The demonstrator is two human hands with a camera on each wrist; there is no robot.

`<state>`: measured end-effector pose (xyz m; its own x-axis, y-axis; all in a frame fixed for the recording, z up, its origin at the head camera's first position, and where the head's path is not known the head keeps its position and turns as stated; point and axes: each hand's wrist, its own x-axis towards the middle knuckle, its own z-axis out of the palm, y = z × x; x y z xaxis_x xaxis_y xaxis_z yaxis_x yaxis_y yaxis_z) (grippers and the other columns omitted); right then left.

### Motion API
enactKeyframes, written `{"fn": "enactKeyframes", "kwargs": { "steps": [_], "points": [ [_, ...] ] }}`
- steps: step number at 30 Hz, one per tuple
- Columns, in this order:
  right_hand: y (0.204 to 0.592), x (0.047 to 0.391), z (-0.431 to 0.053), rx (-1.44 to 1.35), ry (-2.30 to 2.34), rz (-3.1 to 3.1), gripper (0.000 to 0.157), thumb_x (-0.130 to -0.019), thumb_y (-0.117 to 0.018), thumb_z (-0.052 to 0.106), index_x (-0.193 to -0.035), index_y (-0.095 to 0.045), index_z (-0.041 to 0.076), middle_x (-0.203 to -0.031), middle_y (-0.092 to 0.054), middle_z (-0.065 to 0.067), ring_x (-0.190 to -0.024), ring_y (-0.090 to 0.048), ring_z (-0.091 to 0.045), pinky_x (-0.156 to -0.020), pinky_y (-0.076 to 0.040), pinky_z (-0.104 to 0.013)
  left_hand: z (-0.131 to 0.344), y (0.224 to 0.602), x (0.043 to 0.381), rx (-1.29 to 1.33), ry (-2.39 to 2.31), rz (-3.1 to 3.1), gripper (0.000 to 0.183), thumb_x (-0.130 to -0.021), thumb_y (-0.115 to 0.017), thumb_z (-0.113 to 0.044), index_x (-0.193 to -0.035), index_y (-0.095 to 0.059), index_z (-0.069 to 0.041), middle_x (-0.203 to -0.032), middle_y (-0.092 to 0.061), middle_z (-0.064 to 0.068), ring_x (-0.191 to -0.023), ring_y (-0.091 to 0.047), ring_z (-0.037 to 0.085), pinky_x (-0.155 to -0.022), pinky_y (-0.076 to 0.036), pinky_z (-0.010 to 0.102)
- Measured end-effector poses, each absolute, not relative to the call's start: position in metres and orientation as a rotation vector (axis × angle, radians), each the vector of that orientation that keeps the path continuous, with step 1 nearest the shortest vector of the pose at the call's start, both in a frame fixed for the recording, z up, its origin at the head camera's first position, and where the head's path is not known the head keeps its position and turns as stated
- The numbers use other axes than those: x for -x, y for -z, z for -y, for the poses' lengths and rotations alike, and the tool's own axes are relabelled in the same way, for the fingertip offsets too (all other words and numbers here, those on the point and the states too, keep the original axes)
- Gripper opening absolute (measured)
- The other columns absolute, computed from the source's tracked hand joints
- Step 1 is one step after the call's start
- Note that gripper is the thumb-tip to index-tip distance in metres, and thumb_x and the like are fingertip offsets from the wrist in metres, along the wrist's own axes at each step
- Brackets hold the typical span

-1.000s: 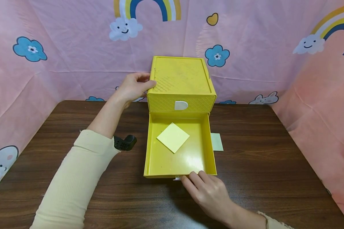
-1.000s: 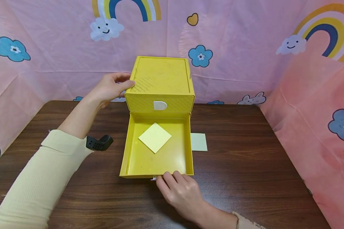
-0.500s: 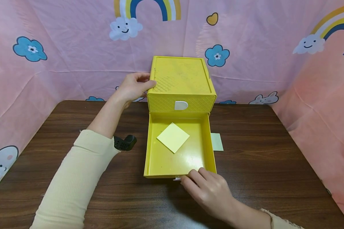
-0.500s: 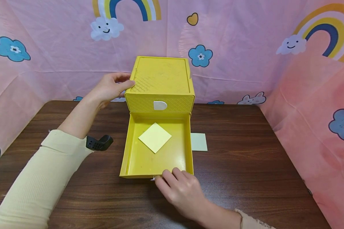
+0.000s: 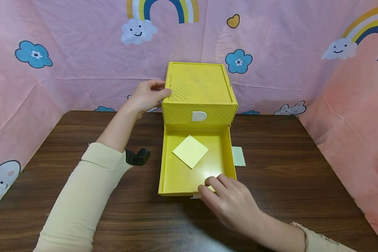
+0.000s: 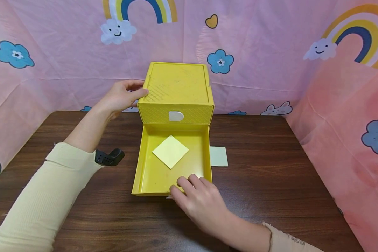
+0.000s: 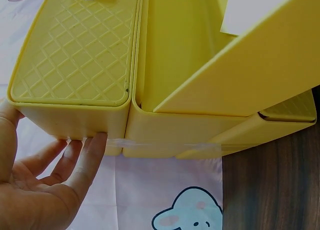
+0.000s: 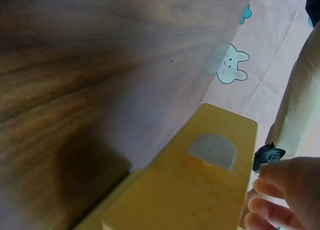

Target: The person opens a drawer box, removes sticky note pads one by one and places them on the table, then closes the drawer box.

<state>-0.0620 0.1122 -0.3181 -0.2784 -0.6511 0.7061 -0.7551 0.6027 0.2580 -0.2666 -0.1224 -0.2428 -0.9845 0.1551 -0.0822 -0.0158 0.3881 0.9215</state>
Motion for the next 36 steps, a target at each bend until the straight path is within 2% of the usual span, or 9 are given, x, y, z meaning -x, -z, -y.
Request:
{"fn": "enactKeyframes", "kwargs": {
  "steps": [3, 6, 7, 10, 12, 20, 27, 36],
  "points": [
    [0.319, 0.064, -0.115, -1.12, -0.16, 2.091, 0.027, -0.097, -0.038, 0.016, -0.084, -0.062, 0.012, -0.078, -0.057, 0.001, -0.06, -0.047, -0.014, -0.045, -0.039, -0.019, 0.122, 0.243, 0.267, -0.125, -1.65, -2.484, 0.053, -0.091, -0.057, -0.03, -0.139, -0.042, -0.012, -0.132, -0.045, 0.009, -0.106, -0.056, 0.021, -0.085, -0.053, 0.031],
    [0.32, 0.066, -0.117, -1.127, -0.144, 2.17, 0.008, -0.089, -0.055, 0.018, -0.088, -0.062, 0.013, -0.083, -0.058, 0.001, -0.064, -0.05, -0.015, -0.05, -0.044, -0.022, 0.123, 0.243, 0.267, -0.127, -1.649, -2.485, 0.053, -0.091, -0.056, -0.03, -0.139, -0.042, -0.012, -0.132, -0.045, 0.009, -0.106, -0.056, 0.021, -0.085, -0.053, 0.031],
    [0.32, 0.067, -0.117, -1.128, -0.134, 2.19, 0.007, -0.085, -0.062, 0.019, -0.09, -0.062, 0.014, -0.085, -0.058, 0.001, -0.065, -0.05, -0.015, -0.051, -0.045, -0.023, 0.123, 0.243, 0.267, -0.128, -1.649, -2.484, 0.053, -0.091, -0.056, -0.03, -0.139, -0.041, -0.012, -0.132, -0.045, 0.009, -0.106, -0.056, 0.021, -0.085, -0.053, 0.031],
    [0.317, 0.068, -0.117, -1.133, -0.108, 2.243, 0.032, -0.069, -0.079, 0.021, -0.095, -0.062, 0.015, -0.089, -0.059, 0.002, -0.069, -0.052, -0.015, -0.054, -0.048, -0.023, 0.123, 0.244, 0.267, -0.134, -1.65, -2.483, 0.053, -0.091, -0.056, -0.03, -0.139, -0.041, -0.011, -0.132, -0.045, 0.009, -0.105, -0.056, 0.021, -0.085, -0.053, 0.031],
    [0.314, 0.069, -0.117, -1.132, -0.096, 2.279, 0.038, -0.067, -0.081, 0.023, -0.099, -0.062, 0.016, -0.092, -0.059, 0.002, -0.072, -0.054, -0.015, -0.056, -0.049, -0.024, 0.123, 0.244, 0.267, -0.14, -1.653, -2.482, 0.053, -0.091, -0.056, -0.03, -0.139, -0.041, -0.011, -0.133, -0.044, 0.009, -0.105, -0.056, 0.021, -0.085, -0.053, 0.031],
    [0.302, 0.076, -0.113, -1.155, -0.094, 2.383, 0.05, -0.069, -0.079, 0.03, -0.112, -0.058, 0.015, -0.1, -0.059, 0.0, -0.078, -0.056, -0.017, -0.062, -0.052, -0.028, 0.123, 0.243, 0.267, -0.138, -1.64, -2.489, 0.055, -0.091, -0.057, -0.029, -0.14, -0.039, -0.01, -0.134, -0.042, 0.01, -0.11, -0.053, 0.021, -0.087, -0.052, 0.031],
    [0.292, 0.085, -0.111, -1.165, -0.048, 2.472, 0.053, -0.073, -0.076, 0.035, -0.117, -0.056, 0.014, -0.104, -0.06, -0.002, -0.081, -0.057, -0.019, -0.063, -0.052, -0.028, 0.123, 0.242, 0.267, -0.125, -1.635, -2.486, 0.058, -0.091, -0.057, -0.029, -0.141, -0.036, -0.01, -0.136, -0.04, 0.01, -0.114, -0.051, 0.021, -0.088, -0.051, 0.032],
    [0.283, 0.101, -0.106, -1.145, -0.02, 2.564, 0.055, -0.075, -0.073, 0.041, -0.117, -0.058, 0.01, -0.103, -0.06, -0.005, -0.078, -0.057, -0.02, -0.05, -0.049, -0.025, 0.124, 0.243, 0.267, -0.13, -1.628, -2.493, 0.058, -0.091, -0.057, -0.03, -0.142, -0.036, -0.011, -0.136, -0.04, 0.009, -0.115, -0.051, 0.02, -0.088, -0.051, 0.032]
  ]
}}
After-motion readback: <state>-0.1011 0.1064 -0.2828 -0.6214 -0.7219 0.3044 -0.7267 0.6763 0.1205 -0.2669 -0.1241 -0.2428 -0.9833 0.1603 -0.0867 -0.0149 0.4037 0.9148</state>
